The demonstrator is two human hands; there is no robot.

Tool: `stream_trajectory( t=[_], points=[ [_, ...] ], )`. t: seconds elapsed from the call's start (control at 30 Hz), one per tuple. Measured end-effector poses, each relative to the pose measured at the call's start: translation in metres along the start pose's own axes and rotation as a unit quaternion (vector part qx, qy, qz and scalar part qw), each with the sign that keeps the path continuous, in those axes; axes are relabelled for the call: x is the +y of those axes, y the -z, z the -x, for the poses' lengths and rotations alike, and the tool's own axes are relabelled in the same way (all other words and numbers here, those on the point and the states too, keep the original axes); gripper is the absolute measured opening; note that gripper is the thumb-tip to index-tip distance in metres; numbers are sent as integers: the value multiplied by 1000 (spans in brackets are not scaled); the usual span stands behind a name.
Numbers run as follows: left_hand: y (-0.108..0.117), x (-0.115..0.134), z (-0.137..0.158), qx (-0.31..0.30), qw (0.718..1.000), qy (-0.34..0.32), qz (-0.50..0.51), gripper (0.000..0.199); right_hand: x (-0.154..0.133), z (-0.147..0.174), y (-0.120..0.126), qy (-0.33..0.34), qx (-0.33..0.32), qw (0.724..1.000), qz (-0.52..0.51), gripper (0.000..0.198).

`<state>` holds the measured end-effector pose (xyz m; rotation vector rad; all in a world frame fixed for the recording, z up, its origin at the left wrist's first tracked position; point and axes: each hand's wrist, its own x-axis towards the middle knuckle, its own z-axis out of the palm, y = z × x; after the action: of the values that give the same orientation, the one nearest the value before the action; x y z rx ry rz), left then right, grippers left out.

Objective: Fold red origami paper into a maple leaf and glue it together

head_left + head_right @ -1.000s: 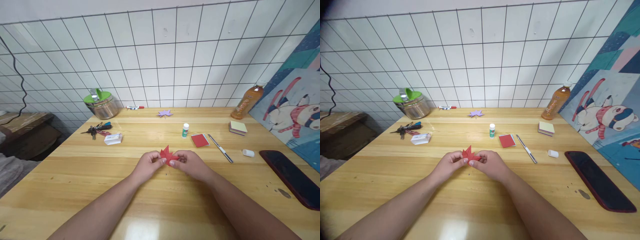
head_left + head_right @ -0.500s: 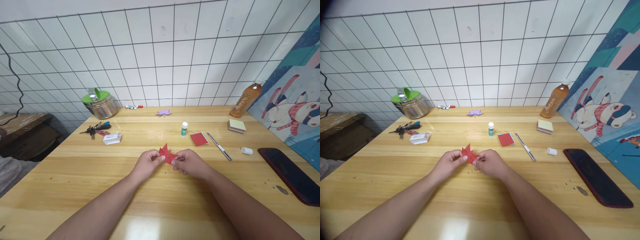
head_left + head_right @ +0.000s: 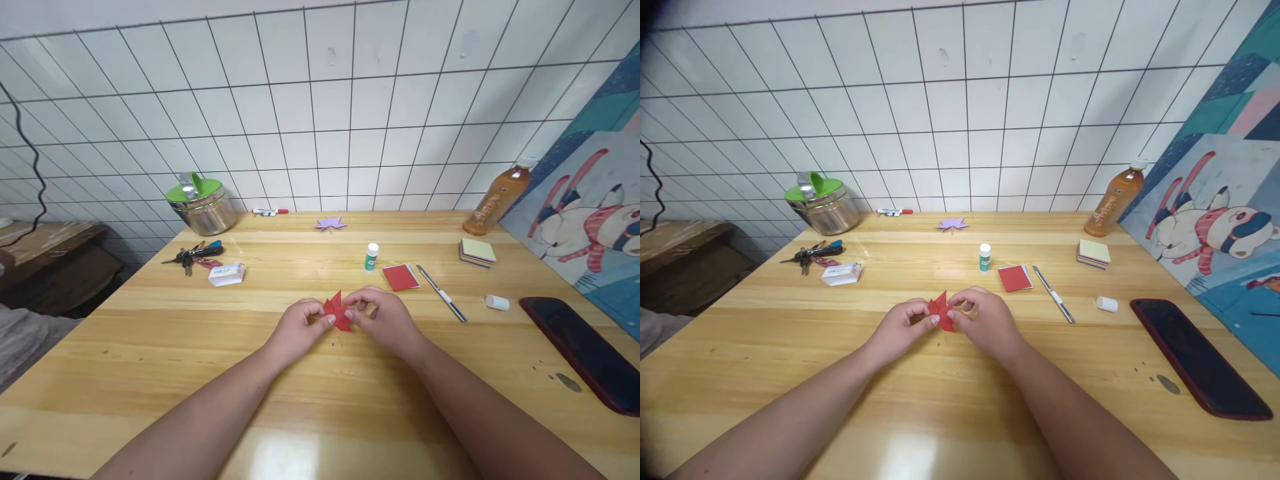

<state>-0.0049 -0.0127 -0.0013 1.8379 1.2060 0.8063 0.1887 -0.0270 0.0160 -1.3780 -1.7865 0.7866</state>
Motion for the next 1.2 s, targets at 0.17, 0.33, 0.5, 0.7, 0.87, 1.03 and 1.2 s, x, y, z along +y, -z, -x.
stream_trajectory(
  t=[0.17, 0.33, 0.5, 0.7, 0.87, 1.03, 1.2],
  points=[
    [1, 2, 1, 5, 997, -50, -66, 21, 5, -1, -4, -19, 4, 1000, 3, 14],
    [2, 3, 3, 8, 982, -108, -155, 14, 6, -1, -1, -50, -18, 999, -11, 6],
    [4, 3, 5, 9, 974, -127, -190, 15, 6, -2, 1, -34, -57, 997, 24, 7],
    [9, 7, 2, 24, 997, -74, -26, 25, 1, 4, 9, 122, 23, 983, 138, 13],
    [13, 3, 1, -73, 916, 126, 374, 40, -2, 16, 24, 288, 39, 927, 238, 23],
    [9, 4, 5, -165, 855, 190, 453, 30, -3, 19, 22, 383, 31, 892, 237, 25],
    [6, 6, 2, -100, 855, 229, 454, 25, 0, 10, 14, 268, 87, 944, 170, 32]
  ],
)
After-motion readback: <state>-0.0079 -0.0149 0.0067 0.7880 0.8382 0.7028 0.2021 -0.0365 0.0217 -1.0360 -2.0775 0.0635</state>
